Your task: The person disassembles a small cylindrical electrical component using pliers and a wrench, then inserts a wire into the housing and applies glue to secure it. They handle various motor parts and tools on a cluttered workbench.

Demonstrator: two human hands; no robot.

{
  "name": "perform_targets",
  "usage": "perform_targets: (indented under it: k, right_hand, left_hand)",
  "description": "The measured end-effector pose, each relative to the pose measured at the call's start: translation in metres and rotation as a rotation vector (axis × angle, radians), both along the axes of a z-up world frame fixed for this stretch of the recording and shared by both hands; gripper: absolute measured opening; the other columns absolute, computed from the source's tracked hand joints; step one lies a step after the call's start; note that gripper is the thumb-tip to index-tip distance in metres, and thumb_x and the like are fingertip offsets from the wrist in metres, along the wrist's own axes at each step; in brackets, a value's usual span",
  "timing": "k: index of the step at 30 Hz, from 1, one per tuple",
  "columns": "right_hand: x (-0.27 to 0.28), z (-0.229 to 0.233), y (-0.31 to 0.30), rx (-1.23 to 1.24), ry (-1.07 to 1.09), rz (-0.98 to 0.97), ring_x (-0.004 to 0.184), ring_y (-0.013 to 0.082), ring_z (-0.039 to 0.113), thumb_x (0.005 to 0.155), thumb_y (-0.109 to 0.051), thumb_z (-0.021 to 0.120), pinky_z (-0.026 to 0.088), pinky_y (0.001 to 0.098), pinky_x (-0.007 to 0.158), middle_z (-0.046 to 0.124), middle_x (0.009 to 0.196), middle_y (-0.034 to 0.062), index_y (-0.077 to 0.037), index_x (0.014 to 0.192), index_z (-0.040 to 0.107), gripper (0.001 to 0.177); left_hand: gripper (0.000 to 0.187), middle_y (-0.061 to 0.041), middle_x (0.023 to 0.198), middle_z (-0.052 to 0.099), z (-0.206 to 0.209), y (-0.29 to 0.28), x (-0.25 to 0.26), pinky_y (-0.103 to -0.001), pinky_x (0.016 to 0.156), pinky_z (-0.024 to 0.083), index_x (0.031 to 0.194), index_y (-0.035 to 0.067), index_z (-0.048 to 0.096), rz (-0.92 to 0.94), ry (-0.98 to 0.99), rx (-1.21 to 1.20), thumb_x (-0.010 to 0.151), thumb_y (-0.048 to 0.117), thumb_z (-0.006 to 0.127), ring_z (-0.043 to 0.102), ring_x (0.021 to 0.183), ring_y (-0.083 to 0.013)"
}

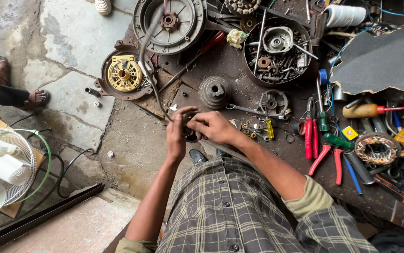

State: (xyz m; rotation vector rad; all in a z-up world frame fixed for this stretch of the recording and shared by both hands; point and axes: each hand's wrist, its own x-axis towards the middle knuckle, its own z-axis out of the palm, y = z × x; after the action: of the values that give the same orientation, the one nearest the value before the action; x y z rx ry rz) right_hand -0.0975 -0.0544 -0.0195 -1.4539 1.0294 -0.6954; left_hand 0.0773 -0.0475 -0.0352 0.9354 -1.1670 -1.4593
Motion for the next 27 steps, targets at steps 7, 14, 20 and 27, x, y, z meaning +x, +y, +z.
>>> perform_targets:
  k: [7, 14, 20, 27]
  right_hand:
    - [-0.006, -0.003, 0.028, -0.453, 0.224, -0.209, 0.071, 0.0211, 0.074, 0.094, -0.018, 0.073, 0.059, 0.035, 0.062, 0.078, 0.091, 0.0129, -0.003, 0.111, 0.077, 0.023]
    - [0.012, -0.013, 0.027, -0.407, 0.155, -0.278, 0.088, 0.0218, 0.076, 0.094, -0.012, 0.074, 0.061, 0.0382, 0.078, 0.078, 0.102, 0.0135, -0.003, 0.112, 0.076, 0.02]
    - [-0.034, -0.008, 0.042, -0.626, 0.392, -0.175, 0.123, 0.0332, 0.056, 0.083, -0.033, 0.082, 0.043, 0.0564, 0.105, 0.061, 0.132, 0.0217, 0.001, 0.135, 0.061, 0.066]
    - [-0.023, -0.035, 0.053, -0.726, 0.479, -0.167, 0.107, 0.0257, 0.066, 0.084, -0.03, 0.081, 0.035, 0.0583, 0.112, 0.075, 0.104, 0.0047, -0.016, 0.114, 0.077, 0.033]
  left_hand:
    - [0.047, -0.016, 0.127, 0.069, -0.016, -0.005, 0.006, -0.041, 0.099, 0.059, 0.129, 0.004, 0.061, 0.106, 0.011, -0.002, 0.111, 0.041, 0.039, 0.07, 0.113, -0.0259]
    - [0.058, -0.015, 0.132, 0.067, -0.017, 0.012, -0.018, -0.039, 0.1, 0.056, 0.133, 0.006, 0.058, 0.042, -0.177, -0.075, 0.112, 0.051, 0.028, 0.066, 0.119, -0.0246]
    - [0.064, -0.013, 0.129, 0.068, -0.026, 0.009, -0.011, -0.037, 0.098, 0.053, 0.134, 0.005, 0.057, 0.134, 0.074, 0.149, 0.11, 0.053, 0.022, 0.065, 0.113, -0.0223]
    - [0.066, -0.011, 0.128, 0.068, -0.034, 0.019, -0.019, -0.034, 0.099, 0.054, 0.135, 0.004, 0.056, 0.107, 0.011, 0.102, 0.111, 0.053, 0.02, 0.065, 0.11, -0.0194]
